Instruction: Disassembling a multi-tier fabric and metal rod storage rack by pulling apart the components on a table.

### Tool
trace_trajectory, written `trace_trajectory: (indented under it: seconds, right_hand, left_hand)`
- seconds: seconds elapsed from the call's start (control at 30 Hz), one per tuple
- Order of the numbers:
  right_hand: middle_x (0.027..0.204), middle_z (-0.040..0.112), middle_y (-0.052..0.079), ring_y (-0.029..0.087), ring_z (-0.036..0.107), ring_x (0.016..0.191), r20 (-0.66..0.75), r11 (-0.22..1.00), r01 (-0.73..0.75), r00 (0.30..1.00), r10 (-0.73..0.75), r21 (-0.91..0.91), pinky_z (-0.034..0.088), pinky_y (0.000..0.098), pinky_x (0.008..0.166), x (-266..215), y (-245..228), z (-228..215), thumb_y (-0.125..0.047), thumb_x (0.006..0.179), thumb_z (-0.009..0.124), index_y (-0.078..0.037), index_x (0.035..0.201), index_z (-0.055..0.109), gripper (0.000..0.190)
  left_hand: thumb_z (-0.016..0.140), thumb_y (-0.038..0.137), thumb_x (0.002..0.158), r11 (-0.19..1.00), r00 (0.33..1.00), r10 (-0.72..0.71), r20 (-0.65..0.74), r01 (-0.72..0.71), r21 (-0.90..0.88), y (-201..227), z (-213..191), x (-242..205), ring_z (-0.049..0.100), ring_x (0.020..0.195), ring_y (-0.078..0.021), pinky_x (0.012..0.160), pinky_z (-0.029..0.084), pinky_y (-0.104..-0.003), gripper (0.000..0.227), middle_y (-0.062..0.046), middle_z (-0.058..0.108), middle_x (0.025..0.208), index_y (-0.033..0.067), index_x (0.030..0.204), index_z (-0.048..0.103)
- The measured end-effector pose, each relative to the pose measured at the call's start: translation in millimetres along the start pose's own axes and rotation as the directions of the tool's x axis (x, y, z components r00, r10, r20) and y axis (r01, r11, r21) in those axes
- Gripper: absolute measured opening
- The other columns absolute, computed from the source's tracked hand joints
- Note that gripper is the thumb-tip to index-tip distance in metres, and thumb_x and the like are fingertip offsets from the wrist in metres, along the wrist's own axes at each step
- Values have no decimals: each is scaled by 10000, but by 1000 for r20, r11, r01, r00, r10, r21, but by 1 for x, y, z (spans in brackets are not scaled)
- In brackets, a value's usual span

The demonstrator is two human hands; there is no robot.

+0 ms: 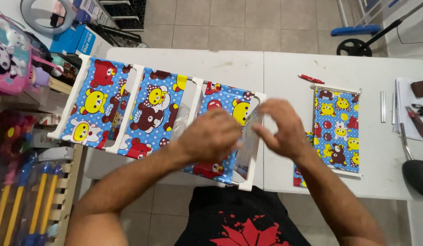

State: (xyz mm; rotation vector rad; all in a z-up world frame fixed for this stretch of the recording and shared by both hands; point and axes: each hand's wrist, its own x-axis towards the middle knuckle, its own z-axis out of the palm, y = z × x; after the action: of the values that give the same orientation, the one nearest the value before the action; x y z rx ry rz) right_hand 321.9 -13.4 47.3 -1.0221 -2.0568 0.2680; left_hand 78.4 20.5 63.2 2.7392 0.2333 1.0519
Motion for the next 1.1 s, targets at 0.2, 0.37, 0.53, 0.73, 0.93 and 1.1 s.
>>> trace_trajectory:
  seconds: [0.2, 0.37, 0.53, 0.73, 0.93, 1.1]
  right_hand:
    - [1128, 733, 205, 422, 679, 1122, 321, 836, -508, 772, 549, -210, 508, 550, 1019, 62, 16, 11, -289, 1052, 567, -24, 1306, 634, 373]
    - [782, 753, 81, 337, 724, 850, 370, 771, -614, 685, 627, -170, 566, 479, 795, 37, 15, 10, -331, 1044, 539, -132, 1015, 727, 275]
    - [762, 772, 124, 378, 732, 824, 415, 756, -647, 665, 621, -94, 562, 495, 766, 14, -15, 1, -340, 1024, 531, -107, 953, 719, 308]
    - [665, 747, 97, 294, 697, 673, 344, 731, -681, 698, 628, 46, 559, 420, 678, 7, -33, -13, -310, 1012, 550, -118, 899, 720, 280]
    - [599, 725, 63, 253, 687, 611, 340, 770, -631, 749, 569, 100, 555, 381, 619, -1, -26, -17, -263, 1001, 540, -129, 843, 731, 282]
    - [584, 710, 83, 268, 663, 576, 337, 785, -606, 771, 541, 126, 539, 388, 587, 2, -31, -22, -248, 1008, 529, -114, 808, 722, 309]
  left_hand:
    - [497, 445, 1029, 868, 885, -408, 226, 299, 397, -103, 14, 31, 669, 1127, -348, 964, 501, -520, 416, -146, 674, 1127, 83, 1159, 655]
    - [477, 412, 1053, 807, 583, -556, 593, 551, 215, -67, 2, 53, 750, 928, -330, 894, 582, -466, 350, -107, 762, 935, 194, 1153, 731]
    - [453, 410, 1030, 851, 570, -454, 685, 506, 143, -37, -8, 59, 741, 919, -376, 864, 581, -504, 352, -140, 754, 882, 175, 1069, 712]
    - [423, 403, 1064, 872, 672, -434, 600, 480, 93, -20, -5, 59, 745, 799, -301, 799, 598, -411, 359, -85, 722, 763, 185, 1027, 706]
    - [418, 289, 1061, 891, 671, -415, 615, 438, 123, -13, -14, 66, 722, 704, -277, 748, 603, -398, 313, -72, 662, 663, 143, 963, 676]
    - [415, 252, 1049, 886, 655, -428, 622, 440, 146, -6, -20, 71, 715, 669, -278, 716, 607, -402, 312, -68, 641, 631, 115, 943, 674]
